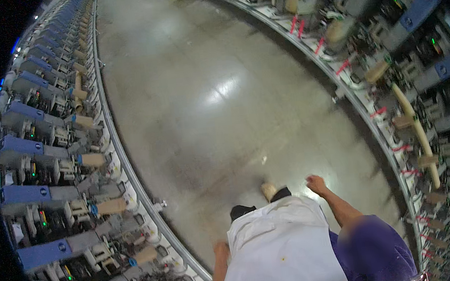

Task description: The person walks between rows of textile machines, removes empty cardboard tubes, and installs new white spools onto the machines. They then collect finished white spools with pink ends from a collection area and place them into blue bins.

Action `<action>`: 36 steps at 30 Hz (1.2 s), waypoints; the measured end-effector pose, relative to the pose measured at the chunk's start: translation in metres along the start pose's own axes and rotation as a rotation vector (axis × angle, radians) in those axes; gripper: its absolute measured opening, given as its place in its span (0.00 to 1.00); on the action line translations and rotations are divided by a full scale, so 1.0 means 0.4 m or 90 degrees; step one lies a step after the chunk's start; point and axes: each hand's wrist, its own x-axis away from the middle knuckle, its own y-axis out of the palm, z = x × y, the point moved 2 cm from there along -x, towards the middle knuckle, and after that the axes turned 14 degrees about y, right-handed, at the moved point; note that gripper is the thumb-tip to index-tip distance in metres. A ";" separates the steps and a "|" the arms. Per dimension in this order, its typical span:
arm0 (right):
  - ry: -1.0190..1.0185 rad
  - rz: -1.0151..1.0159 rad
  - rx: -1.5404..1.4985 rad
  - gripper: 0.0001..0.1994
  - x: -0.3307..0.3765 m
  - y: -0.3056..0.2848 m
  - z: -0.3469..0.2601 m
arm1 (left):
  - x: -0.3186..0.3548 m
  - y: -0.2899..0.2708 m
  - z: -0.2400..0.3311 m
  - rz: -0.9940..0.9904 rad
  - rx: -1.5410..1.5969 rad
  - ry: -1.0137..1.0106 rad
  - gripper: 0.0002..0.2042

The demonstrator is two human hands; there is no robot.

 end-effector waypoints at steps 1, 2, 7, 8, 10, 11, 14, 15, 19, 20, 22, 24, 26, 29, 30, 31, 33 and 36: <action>-0.035 0.001 -0.183 0.16 -0.084 -0.064 -0.141 | 0.029 0.033 -0.057 -0.026 0.098 -0.040 0.11; -0.001 -0.077 -0.274 0.16 -0.179 -0.117 -0.288 | 0.050 0.058 -0.117 -0.007 0.311 -0.198 0.10; -0.289 -0.031 -0.394 0.16 -0.504 -0.314 -0.867 | -0.030 -0.021 -0.310 0.147 0.699 -0.506 0.06; -0.185 -0.080 -0.421 0.16 -0.528 -0.300 -0.910 | -0.083 -0.082 -0.330 0.167 0.728 -0.510 0.06; -0.137 -0.122 -0.540 0.15 -0.599 -0.286 -0.980 | -0.224 -0.268 -0.352 0.233 0.801 -0.483 0.05; -0.065 -0.108 -0.410 0.15 -0.606 -0.263 -0.982 | -0.311 -0.386 -0.360 0.284 0.849 -0.453 0.04; -0.015 -0.147 0.010 0.16 -0.592 -0.216 -0.954 | -0.594 -0.844 -0.369 0.444 1.010 -0.241 0.03; -0.002 -0.151 0.050 0.18 -0.581 -0.209 -0.941 | -0.703 -1.017 -0.370 0.486 1.022 -0.176 0.05; 0.285 -0.220 -0.068 0.19 -0.618 -0.216 -0.892 | -1.103 -1.661 -0.387 0.540 0.716 0.081 0.15; 0.376 -0.317 -0.113 0.19 -0.659 -0.214 -0.902 | -1.185 -1.777 -0.391 0.552 0.675 0.110 0.14; 0.292 -0.293 -0.026 0.13 -0.787 -0.242 -0.956 | -1.299 -1.933 -0.399 0.591 0.660 0.174 0.13; 0.143 -0.258 0.125 0.10 -0.962 -0.272 -1.088 | -1.348 -1.993 -0.403 0.630 0.669 0.288 0.12; 0.037 -0.245 0.305 0.14 -1.168 -0.318 -1.289 | -1.372 -1.960 -0.429 0.551 0.746 0.120 0.12; 0.066 -0.068 -0.184 0.17 -1.450 -0.451 -1.707 | -1.413 -1.851 -0.507 0.199 0.704 -0.258 0.20; 0.105 -0.142 -0.222 0.16 -1.549 -0.497 -1.867 | -1.434 -1.839 -0.549 0.141 0.678 -0.323 0.20; 0.057 -0.146 -0.342 0.15 -1.623 -0.547 -2.022 | -1.473 -1.843 -0.593 0.114 0.664 -0.351 0.20; -0.083 -0.083 -0.263 0.15 -1.770 -0.642 -2.327 | -1.569 -1.904 -0.697 0.090 0.645 -0.375 0.20; -0.193 -0.059 -0.336 0.14 -1.936 -0.726 -2.627 | -1.732 -2.097 -0.854 0.121 0.655 -0.378 0.20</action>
